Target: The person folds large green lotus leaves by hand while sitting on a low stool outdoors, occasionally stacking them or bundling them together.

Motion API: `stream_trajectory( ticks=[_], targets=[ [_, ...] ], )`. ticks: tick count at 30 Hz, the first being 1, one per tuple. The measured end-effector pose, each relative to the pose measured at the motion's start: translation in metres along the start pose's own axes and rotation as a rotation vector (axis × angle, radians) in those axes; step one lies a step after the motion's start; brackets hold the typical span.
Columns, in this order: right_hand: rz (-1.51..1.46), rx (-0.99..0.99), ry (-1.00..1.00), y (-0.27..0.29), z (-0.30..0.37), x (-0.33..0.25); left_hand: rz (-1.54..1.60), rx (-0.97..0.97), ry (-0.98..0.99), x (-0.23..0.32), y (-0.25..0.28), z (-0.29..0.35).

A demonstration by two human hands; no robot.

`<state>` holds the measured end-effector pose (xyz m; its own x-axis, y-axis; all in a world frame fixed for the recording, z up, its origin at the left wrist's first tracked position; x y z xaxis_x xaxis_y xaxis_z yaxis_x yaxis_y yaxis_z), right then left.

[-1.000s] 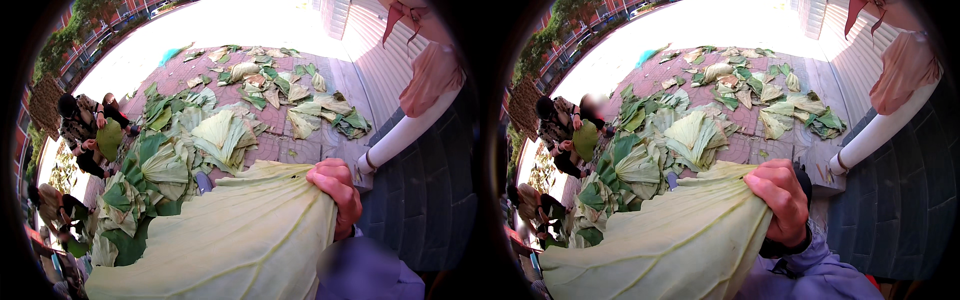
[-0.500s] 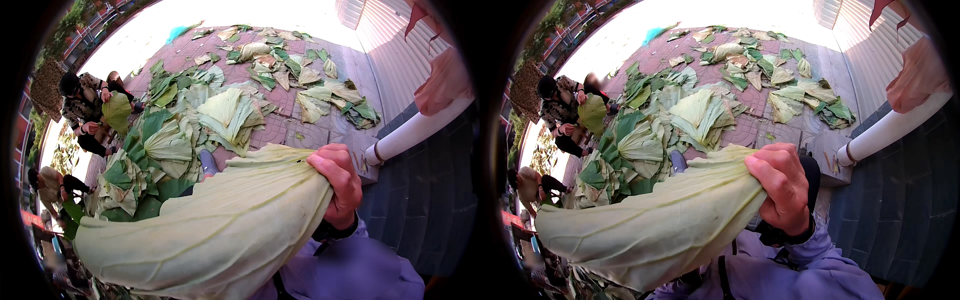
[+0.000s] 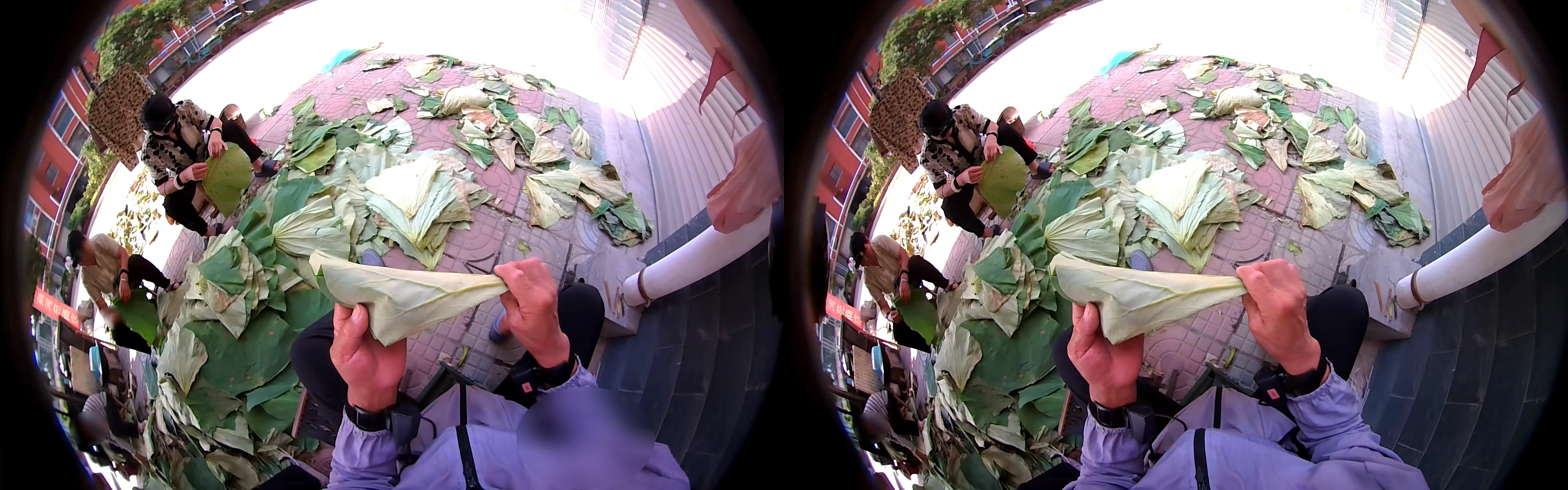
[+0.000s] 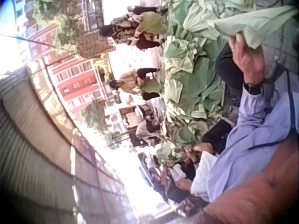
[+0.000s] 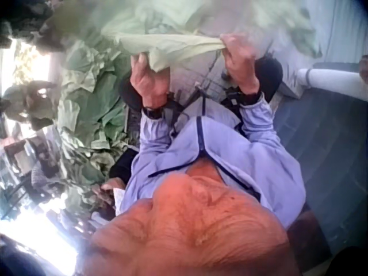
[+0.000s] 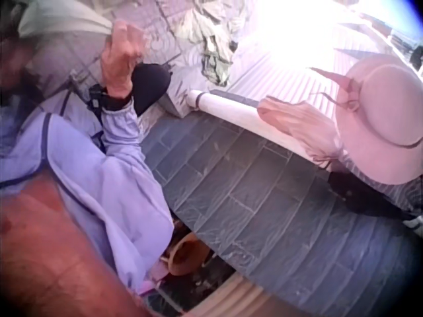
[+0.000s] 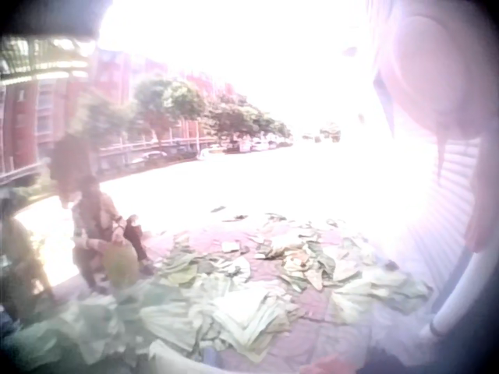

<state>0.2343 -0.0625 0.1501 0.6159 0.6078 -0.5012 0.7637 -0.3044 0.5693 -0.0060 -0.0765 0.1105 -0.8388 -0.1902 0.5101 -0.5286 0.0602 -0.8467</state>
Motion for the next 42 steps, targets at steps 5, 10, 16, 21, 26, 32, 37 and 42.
stream_trajectory(
  ticks=[5,10,16,21,26,32,37,42],
  targets=[
    [-0.045,-0.038,-0.085,-0.024,0.013,0.031,-0.068,0.077,0.022,-0.003,0.010,-0.007],
    [-0.205,-0.097,-0.336,-0.057,0.048,0.083,-0.146,0.109,0.050,-0.009,0.044,-0.011],
    [-0.874,-0.043,-0.911,-0.099,0.104,0.144,-0.299,0.221,0.202,-0.039,0.078,-0.012],
    [-1.417,0.192,-1.038,-0.108,0.115,0.159,-0.366,0.350,0.396,-0.081,0.132,0.003],
    [-1.485,0.313,-1.090,-0.104,0.115,0.163,-0.303,0.471,0.512,-0.102,0.168,0.018],
    [-1.474,0.296,-1.092,-0.110,0.116,0.162,-0.370,0.387,0.513,-0.083,0.178,-0.010],
    [-1.425,0.243,-1.104,-0.117,0.119,0.161,-1.035,-0.072,0.508,-0.081,0.145,-0.036],
    [-1.361,0.159,-1.202,-0.122,0.122,0.153,-1.351,-0.526,0.563,-0.129,0.109,-0.008]
  ],
)
Point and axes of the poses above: each hand's wrist, its own z-axis away from the middle knuckle, its own y-axis out of the back of the hand, x = y × z, the point moved 8 cm from there along -z, towards the middle knuckle, and after that the axes turned 4 degrees about -z, right-handed, at the moved point
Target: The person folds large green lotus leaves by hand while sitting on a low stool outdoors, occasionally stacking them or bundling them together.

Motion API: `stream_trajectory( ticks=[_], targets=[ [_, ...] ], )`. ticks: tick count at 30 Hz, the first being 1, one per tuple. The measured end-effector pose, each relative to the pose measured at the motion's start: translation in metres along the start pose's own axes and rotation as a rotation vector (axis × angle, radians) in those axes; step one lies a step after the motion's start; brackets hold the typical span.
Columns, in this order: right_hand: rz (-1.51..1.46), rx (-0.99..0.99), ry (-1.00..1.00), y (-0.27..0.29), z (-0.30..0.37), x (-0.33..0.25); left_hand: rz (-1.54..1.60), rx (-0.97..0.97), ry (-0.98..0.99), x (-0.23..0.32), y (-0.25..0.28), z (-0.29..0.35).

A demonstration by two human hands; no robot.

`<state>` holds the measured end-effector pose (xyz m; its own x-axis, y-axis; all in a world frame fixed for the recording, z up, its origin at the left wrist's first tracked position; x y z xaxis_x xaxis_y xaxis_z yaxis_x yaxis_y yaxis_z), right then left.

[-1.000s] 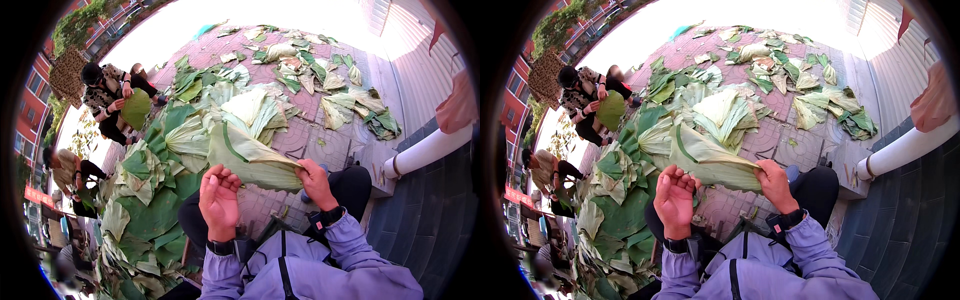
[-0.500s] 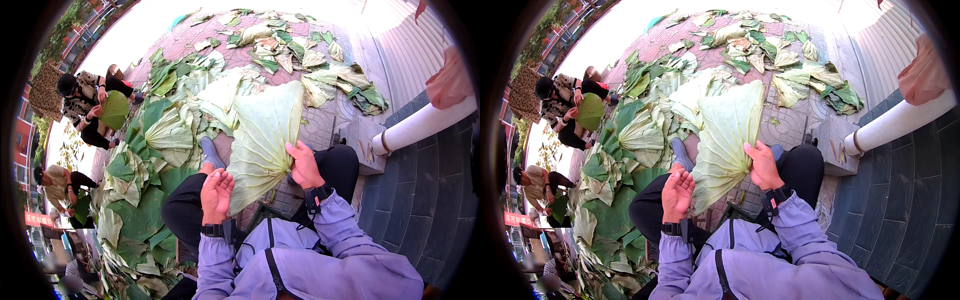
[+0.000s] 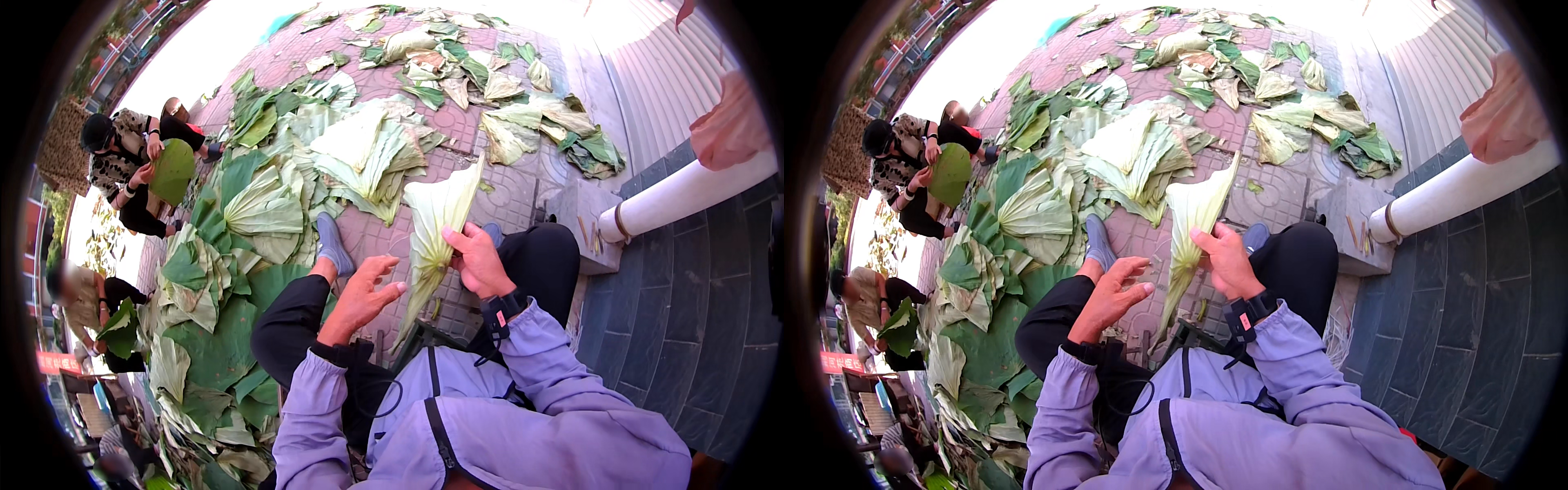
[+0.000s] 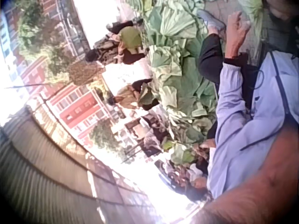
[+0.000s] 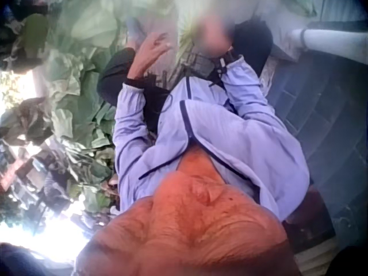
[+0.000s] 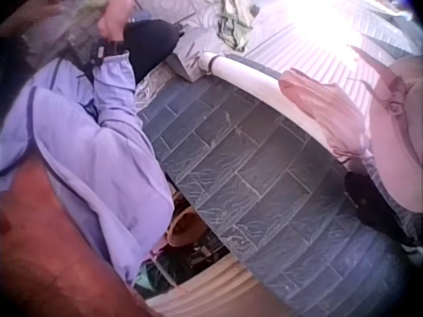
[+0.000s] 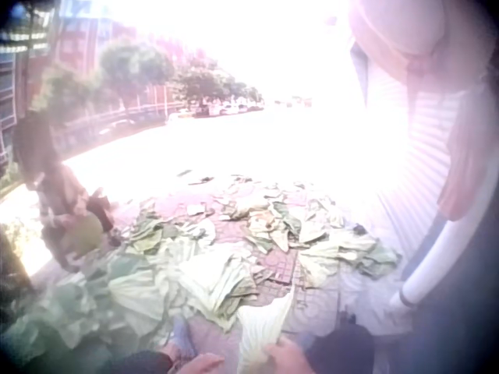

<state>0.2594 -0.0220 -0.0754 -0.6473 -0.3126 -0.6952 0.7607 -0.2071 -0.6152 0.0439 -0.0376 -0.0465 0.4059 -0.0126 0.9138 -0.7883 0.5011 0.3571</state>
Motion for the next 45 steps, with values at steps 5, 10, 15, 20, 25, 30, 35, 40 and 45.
stream_trajectory(
  ticks=[5,10,15,20,25,30,35,40,45],
  targets=[
    [0.016,-0.037,-0.069,-0.010,0.005,0.015,-0.125,0.067,-0.172,0.005,-0.049,-0.010],
    [0.044,-0.104,-0.151,-0.008,0.004,0.031,0.119,0.091,-0.053,-0.013,-0.060,-0.013],
    [0.122,-0.169,-0.237,-0.013,0.001,0.046,0.392,0.130,0.026,-0.029,-0.046,0.002],
    [0.210,-0.216,-0.285,-0.014,-0.001,0.068,0.445,0.219,0.105,-0.061,-0.028,0.019],
    [0.317,-0.193,-0.343,-0.004,-0.003,0.087,0.544,0.285,0.135,-0.082,-0.019,0.032],
    [0.441,-0.221,-0.357,-0.003,-0.004,0.096,0.612,0.367,0.137,-0.102,-0.018,0.039],
    [0.519,-0.218,-0.355,-0.002,-0.003,0.105,0.931,0.494,0.209,-0.153,-0.019,0.051],
    [0.592,-0.241,-0.316,0.002,-0.007,0.114,1.137,0.548,0.221,-0.170,-0.020,0.055],
    [0.692,-0.247,-0.323,-0.002,-0.003,0.121,1.182,0.477,0.264,-0.172,-0.027,0.054]
  ],
)
Point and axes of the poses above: each hand's wrist, its own z-axis away from the middle knuckle, its own y-axis out of the back of the hand, x = y × z, the point moved 8 cm from there along -z, towards the middle knuckle, and after that the axes turned 4 degrees about -z, right-handed, at the moved point
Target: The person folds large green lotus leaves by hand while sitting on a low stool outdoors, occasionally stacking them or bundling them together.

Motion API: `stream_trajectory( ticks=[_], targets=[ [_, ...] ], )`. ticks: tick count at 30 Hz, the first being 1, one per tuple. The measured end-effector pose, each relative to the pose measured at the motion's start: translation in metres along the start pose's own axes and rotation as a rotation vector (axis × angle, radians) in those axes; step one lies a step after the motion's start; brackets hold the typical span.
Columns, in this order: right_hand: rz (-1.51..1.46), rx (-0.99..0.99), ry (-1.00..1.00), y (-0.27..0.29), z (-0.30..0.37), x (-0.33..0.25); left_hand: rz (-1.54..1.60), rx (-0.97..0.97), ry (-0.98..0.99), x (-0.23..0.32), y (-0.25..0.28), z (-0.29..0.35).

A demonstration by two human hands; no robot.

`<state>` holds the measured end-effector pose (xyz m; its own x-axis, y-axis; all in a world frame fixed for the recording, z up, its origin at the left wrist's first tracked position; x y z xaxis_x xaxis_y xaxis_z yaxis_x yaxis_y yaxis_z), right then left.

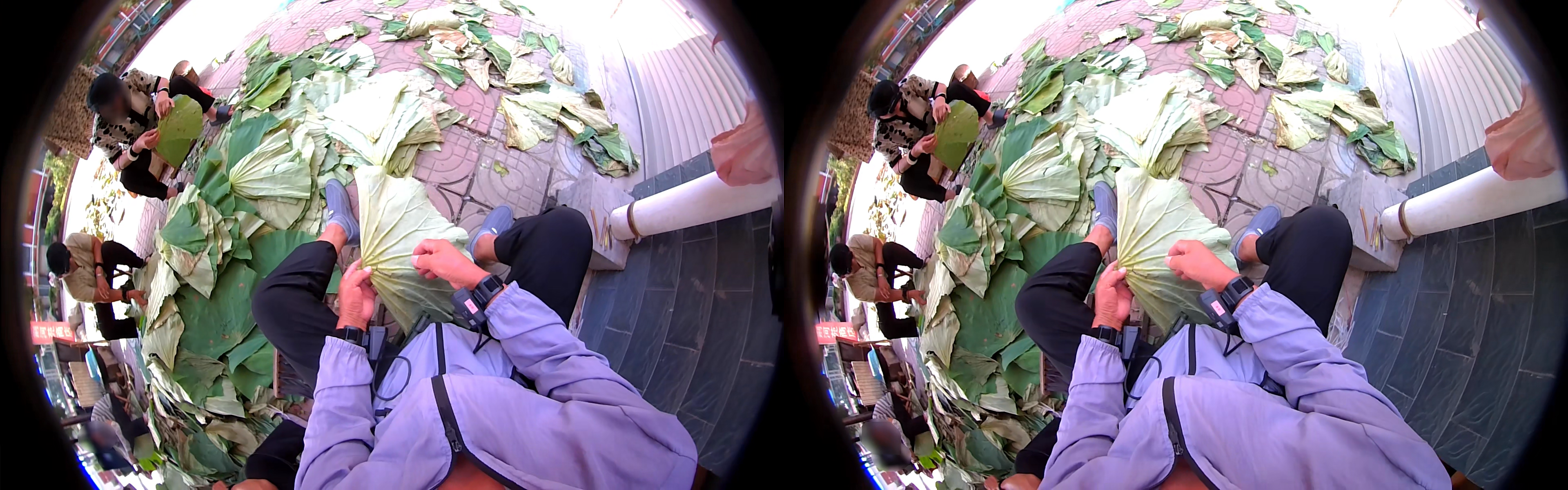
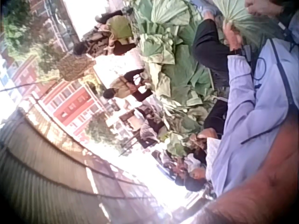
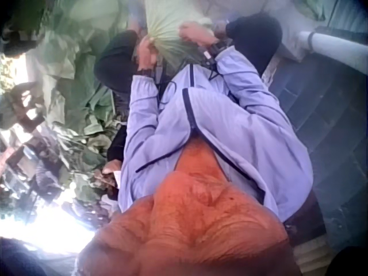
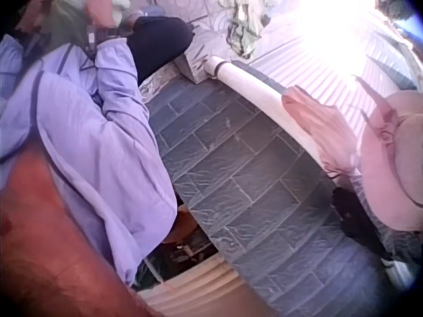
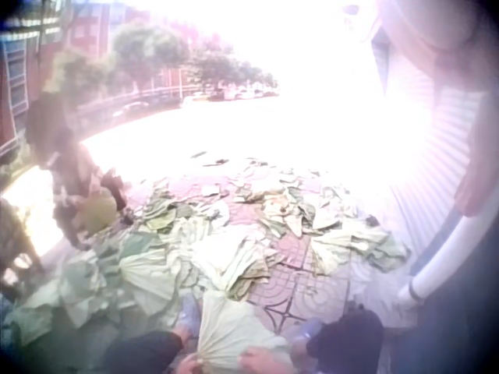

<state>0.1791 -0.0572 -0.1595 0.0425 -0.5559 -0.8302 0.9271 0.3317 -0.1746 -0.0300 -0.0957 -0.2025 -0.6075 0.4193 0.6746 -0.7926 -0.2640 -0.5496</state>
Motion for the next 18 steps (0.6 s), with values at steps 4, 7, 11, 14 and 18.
stream_trajectory(
  ticks=[4,7,11,14,18],
  targets=[
    [0.053,-0.020,-0.007,-0.003,-0.002,0.000,-0.016,-0.038,0.027,-0.008,-0.003,-0.002],
    [0.048,-0.032,-0.034,-0.006,-0.001,0.003,-0.028,-0.070,0.019,-0.009,-0.005,-0.002],
    [0.113,-0.080,0.019,-0.010,-0.004,0.003,-0.012,-0.093,0.012,-0.008,-0.011,-0.002],
    [0.134,-0.085,0.056,-0.011,-0.006,0.003,-0.007,-0.116,0.008,-0.006,-0.017,0.001],
    [0.169,-0.086,0.085,-0.011,-0.006,0.002,-0.003,-0.130,-0.002,-0.005,-0.022,0.003]
  ],
)
Point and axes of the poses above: each hand's wrist, its own z-axis away from the middle knuckle, its own y-axis out of the back of the hand, x = y × z, the point moved 8 cm from there along -z, towards the middle knuckle, and after that the axes turned 4 degrees about -z, right-handed, at the moved point
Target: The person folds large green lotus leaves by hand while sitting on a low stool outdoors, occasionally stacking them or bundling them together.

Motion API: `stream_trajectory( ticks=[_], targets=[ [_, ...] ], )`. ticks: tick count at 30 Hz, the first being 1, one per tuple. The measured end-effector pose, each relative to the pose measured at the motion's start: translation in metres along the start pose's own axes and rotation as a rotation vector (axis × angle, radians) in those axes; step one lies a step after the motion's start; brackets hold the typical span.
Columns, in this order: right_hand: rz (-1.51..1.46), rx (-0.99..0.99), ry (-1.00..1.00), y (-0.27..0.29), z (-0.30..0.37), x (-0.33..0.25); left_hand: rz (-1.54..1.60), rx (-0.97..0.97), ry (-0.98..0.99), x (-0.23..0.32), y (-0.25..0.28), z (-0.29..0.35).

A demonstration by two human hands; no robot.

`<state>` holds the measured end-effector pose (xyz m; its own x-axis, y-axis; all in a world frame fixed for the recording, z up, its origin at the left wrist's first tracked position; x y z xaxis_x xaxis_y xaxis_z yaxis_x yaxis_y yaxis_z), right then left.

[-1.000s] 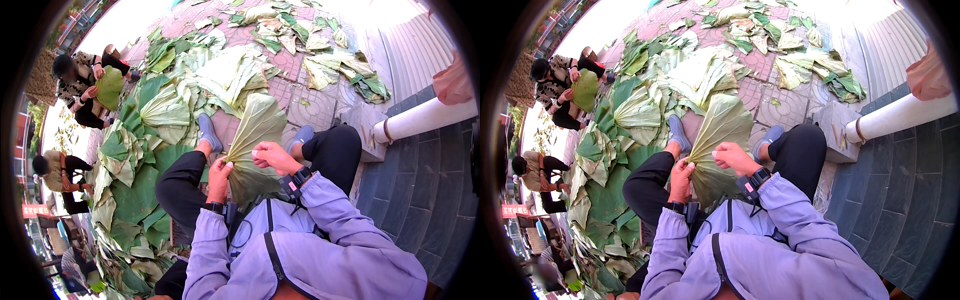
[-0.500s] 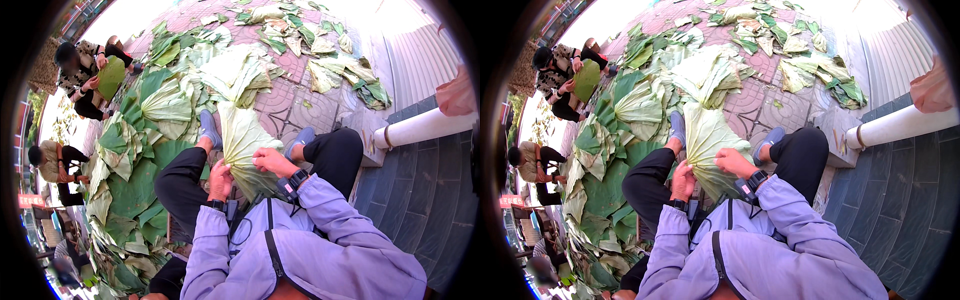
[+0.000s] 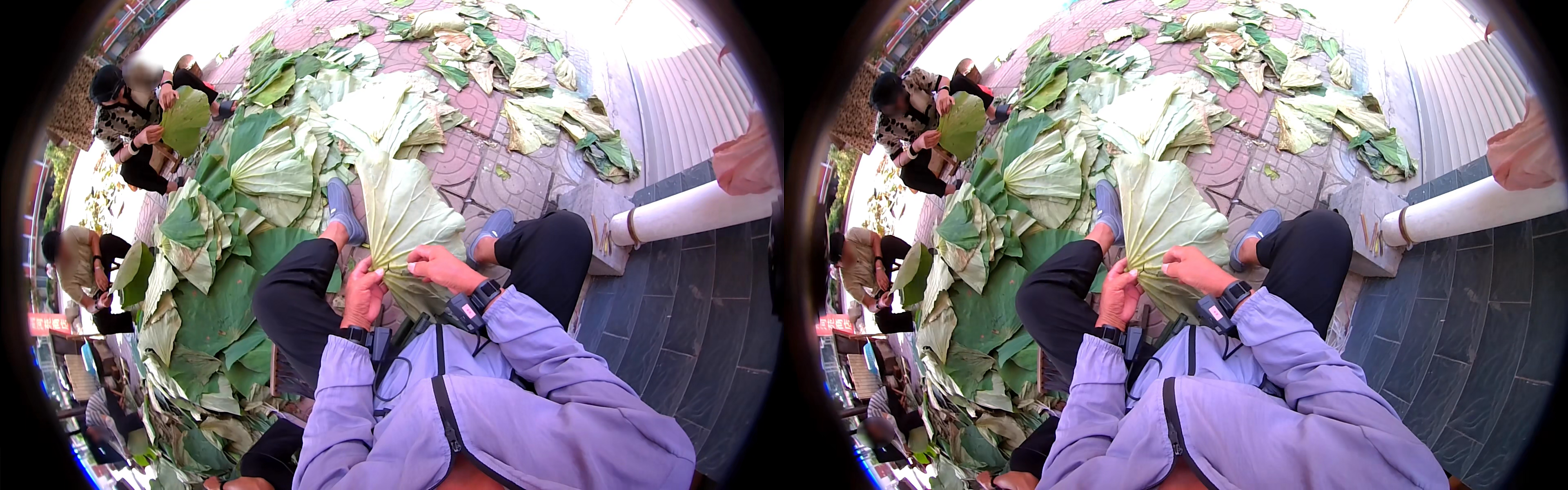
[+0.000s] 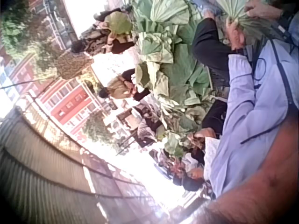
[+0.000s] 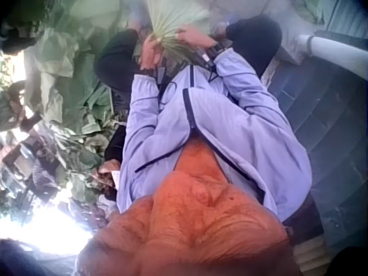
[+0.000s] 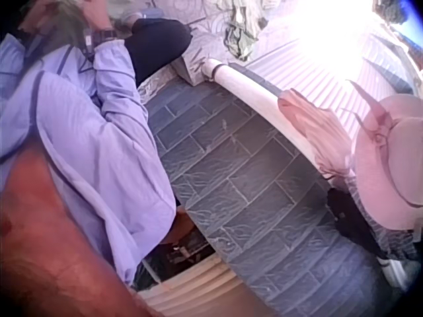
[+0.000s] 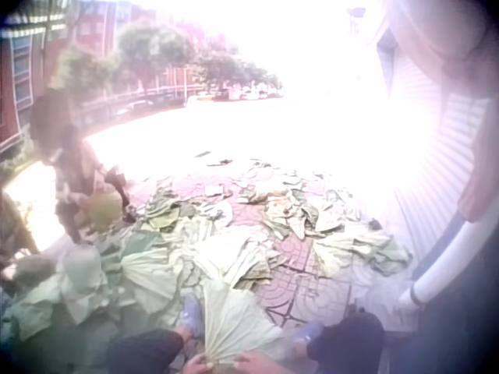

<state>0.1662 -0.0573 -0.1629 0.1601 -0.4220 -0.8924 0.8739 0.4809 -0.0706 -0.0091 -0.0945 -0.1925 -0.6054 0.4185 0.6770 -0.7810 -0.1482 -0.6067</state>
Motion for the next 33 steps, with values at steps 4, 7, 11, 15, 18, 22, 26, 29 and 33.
stream_trajectory(
  ticks=[4,7,11,15,18,22,26,29,33],
  targets=[
    [0.066,0.020,0.064,-0.002,-0.001,-0.005,0.003,0.036,-0.007,-0.004,0.004,-0.002],
    [0.078,0.020,0.058,-0.003,0.001,-0.008,-0.002,0.016,-0.022,-0.002,0.004,-0.005],
    [0.064,0.047,0.067,0.000,0.001,-0.005,-0.011,0.100,-0.063,0.007,-0.014,0.000],
    [0.163,0.026,0.116,-0.004,0.001,-0.006,-0.035,0.094,-0.077,0.007,-0.020,0.000],
    [0.283,0.029,0.145,-0.006,0.001,-0.007,-0.066,0.095,-0.073,0.005,-0.022,-0.002],
    [0.477,0.042,0.172,-0.008,0.003,-0.017,-0.125,0.111,-0.048,0.001,-0.020,-0.006],
    [0.614,0.107,0.187,-0.011,0.009,-0.025,-0.156,0.088,-0.032,-0.006,-0.022,-0.011],
    [0.712,0.184,0.168,-0.010,0.012,-0.032,-0.151,0.045,-0.007,-0.006,-0.033,-0.010],
    [0.718,0.250,0.133,-0.002,0.013,-0.034,-0.175,-0.031,0.010,-0.007,-0.042,-0.011]
  ],
)
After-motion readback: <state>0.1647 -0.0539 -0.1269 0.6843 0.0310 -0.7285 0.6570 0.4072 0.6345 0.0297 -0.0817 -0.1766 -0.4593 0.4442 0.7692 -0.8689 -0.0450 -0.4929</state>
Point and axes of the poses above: each hand's wrist, its own z-axis away from the middle knuckle, its own y-axis out of the back of the hand, x = y × z, the point moved 8 cm from there along -z, towards the middle knuckle, and after that the axes turned 4 degrees about -z, right-handed, at the moved point
